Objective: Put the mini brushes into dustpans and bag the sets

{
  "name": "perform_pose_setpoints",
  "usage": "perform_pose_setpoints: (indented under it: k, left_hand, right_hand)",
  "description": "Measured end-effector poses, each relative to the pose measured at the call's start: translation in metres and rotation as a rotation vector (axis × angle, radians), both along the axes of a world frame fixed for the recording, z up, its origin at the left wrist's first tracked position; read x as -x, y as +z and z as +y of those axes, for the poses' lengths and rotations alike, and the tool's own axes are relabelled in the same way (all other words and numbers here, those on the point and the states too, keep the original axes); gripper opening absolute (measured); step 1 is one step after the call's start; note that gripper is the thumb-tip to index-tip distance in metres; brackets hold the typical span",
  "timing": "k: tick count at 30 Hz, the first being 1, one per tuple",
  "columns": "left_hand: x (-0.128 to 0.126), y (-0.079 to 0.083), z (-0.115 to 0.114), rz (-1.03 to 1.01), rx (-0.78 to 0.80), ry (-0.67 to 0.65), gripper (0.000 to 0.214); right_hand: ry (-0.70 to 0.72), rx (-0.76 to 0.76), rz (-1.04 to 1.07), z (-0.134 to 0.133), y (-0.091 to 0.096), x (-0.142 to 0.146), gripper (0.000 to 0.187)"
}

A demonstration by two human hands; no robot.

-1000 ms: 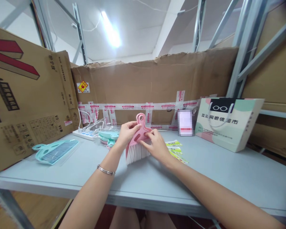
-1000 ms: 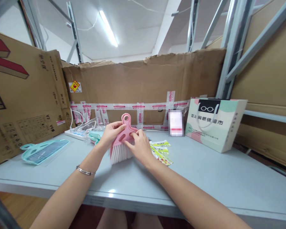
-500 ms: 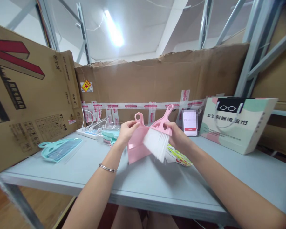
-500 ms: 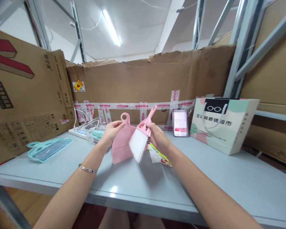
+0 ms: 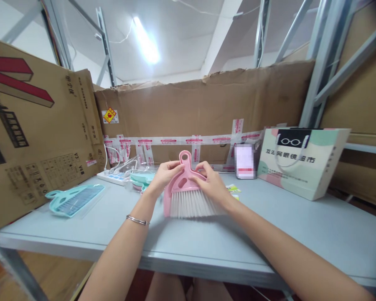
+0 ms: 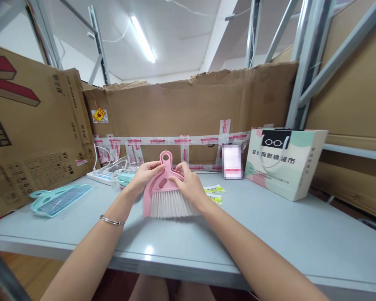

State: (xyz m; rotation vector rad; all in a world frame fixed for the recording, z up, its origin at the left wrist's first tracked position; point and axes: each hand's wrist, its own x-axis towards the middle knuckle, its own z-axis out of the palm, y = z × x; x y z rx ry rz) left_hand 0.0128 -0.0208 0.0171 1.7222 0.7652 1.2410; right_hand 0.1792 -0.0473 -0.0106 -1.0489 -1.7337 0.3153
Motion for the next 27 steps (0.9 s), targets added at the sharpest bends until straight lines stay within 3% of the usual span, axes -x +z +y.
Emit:
perform_pose_setpoints:
  k: [5, 10, 13, 16, 19, 22, 27]
  left_hand:
    - [-0.002, 0.005, -0.003, 0.053, -0.127, 0.039, 0.033]
    - [-0.008, 0.004, -0.004, 0.095, -0.232, 0.161, 0.025]
    - [-0.011, 0.002, -0.006, 0.089, -0.232, 0.166, 0.025]
    - [-0.012, 0.001, -0.008, 0.079, -0.203, 0.155, 0.027]
    - [-0.012, 0.002, -0.009, 0.086, -0.214, 0.161, 0.027]
    - [-0.012, 0.003, -0.01, 0.088, -0.224, 0.136, 0.028]
    - [-0.012, 0.003, -0.01, 0.1, -0.267, 0.136, 0.027]
  right_hand:
    - [-0.256, -0.164, -0.191, -0.007, 0.001, 0.008, 0.016]
    - [-0.393, -0.38, -0.433, -0.005, 0.009, 0.006, 0.018]
    - [-0.299, -0.34, -0.208, 0.004, 0.009, 0.004, 0.02]
    - [0.012, -0.093, 0.111, 0.013, 0.007, 0.003, 0.03]
    - [0.29, 0.146, 0.284, 0.015, 0.008, 0.005, 0.036]
    - [0.315, 0.233, 0.388, 0.014, 0.011, 0.006, 0.039]
    - [0.201, 0.16, 0.397, 0.014, 0.01, 0.008, 0.038]
